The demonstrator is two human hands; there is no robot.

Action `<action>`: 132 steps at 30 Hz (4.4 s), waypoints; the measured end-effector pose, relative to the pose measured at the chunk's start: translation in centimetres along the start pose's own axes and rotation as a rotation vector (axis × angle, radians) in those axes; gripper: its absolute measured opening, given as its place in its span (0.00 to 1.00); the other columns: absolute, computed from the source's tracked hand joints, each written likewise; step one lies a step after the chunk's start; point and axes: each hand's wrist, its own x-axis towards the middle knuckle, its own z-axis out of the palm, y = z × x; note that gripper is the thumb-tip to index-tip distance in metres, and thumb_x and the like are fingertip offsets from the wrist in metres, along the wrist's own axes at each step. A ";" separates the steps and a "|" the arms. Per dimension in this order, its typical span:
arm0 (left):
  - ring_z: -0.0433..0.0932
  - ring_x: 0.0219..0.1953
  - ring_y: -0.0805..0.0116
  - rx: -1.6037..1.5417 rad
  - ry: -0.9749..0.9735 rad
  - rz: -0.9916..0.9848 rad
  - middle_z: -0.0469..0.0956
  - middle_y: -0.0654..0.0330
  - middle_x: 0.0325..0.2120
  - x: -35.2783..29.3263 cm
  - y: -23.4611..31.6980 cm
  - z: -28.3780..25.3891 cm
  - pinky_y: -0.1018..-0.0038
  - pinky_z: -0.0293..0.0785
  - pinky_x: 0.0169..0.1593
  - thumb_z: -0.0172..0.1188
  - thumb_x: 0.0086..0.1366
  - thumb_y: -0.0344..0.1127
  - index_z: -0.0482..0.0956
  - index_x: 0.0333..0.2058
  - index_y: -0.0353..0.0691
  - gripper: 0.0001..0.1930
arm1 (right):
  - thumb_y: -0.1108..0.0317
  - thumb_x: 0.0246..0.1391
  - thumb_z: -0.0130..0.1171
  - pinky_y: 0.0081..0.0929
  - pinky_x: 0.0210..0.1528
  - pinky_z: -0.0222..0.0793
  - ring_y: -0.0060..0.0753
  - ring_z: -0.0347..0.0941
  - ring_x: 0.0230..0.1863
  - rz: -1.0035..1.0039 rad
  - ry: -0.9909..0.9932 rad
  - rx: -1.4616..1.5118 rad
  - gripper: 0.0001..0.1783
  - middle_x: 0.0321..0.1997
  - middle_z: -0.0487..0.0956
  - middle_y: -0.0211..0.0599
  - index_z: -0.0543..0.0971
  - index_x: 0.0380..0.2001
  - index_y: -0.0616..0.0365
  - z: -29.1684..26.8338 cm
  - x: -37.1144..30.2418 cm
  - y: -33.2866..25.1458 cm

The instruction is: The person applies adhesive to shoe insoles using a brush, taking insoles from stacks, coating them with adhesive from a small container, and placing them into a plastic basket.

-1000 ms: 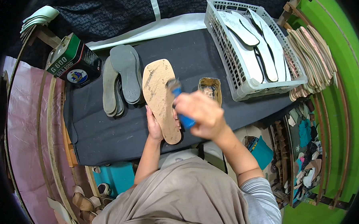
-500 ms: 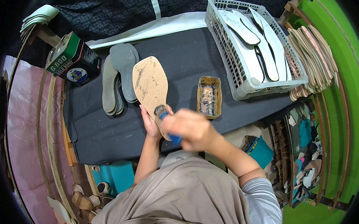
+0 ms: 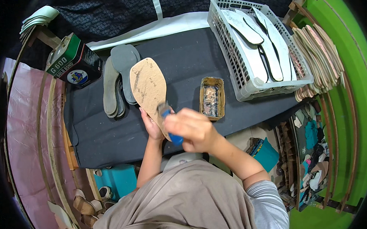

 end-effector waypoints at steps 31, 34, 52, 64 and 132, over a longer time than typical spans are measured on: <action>0.75 0.24 0.66 -0.058 -0.340 -0.124 0.70 0.55 0.27 0.6 4.2 3.5 0.66 0.80 0.25 0.24 0.66 0.64 0.66 0.47 0.38 0.34 | 0.81 0.28 0.56 0.27 0.25 0.68 0.38 0.70 0.22 -0.096 -0.037 0.144 0.14 0.30 0.78 0.42 0.77 0.27 0.65 -2.1 1.3 -1.1; 0.75 0.24 0.66 -0.050 -0.303 -0.088 0.70 0.55 0.27 0.6 4.1 3.6 0.67 0.79 0.25 0.23 0.66 0.64 0.66 0.47 0.39 0.35 | 0.81 0.28 0.56 0.27 0.24 0.67 0.38 0.70 0.22 -0.109 -0.048 0.150 0.14 0.29 0.78 0.42 0.77 0.27 0.66 -2.2 1.5 -1.1; 0.76 0.22 0.65 -0.055 -0.384 -0.418 0.72 0.56 0.29 -1.9 3.0 4.2 0.68 0.78 0.24 0.25 0.63 0.69 0.67 0.50 0.40 0.38 | 0.90 0.25 0.46 0.24 0.27 0.71 0.37 0.74 0.26 -0.114 0.241 -0.338 0.28 0.36 0.80 0.41 0.78 0.36 0.60 -5.0 6.5 3.3; 0.77 0.23 0.63 -0.173 -0.394 -0.359 0.72 0.55 0.28 -0.5 3.2 3.5 0.62 0.76 0.22 0.24 0.65 0.66 0.68 0.48 0.39 0.37 | 0.88 0.36 0.46 0.30 0.34 0.74 0.38 0.77 0.30 0.520 0.071 -0.339 0.19 0.33 0.79 0.43 0.76 0.33 0.62 -6.8 -1.4 1.1; 0.68 0.24 0.63 0.256 -0.287 0.650 0.68 0.56 0.21 -11.0 -5.6 17.1 0.65 0.67 0.36 0.43 0.66 0.44 0.65 0.43 0.39 0.15 | 0.61 0.48 0.61 0.40 0.54 0.60 0.49 0.66 0.51 0.473 0.319 -1.182 0.25 0.48 0.73 0.47 0.71 0.50 0.58 -41.9 -3.5 4.1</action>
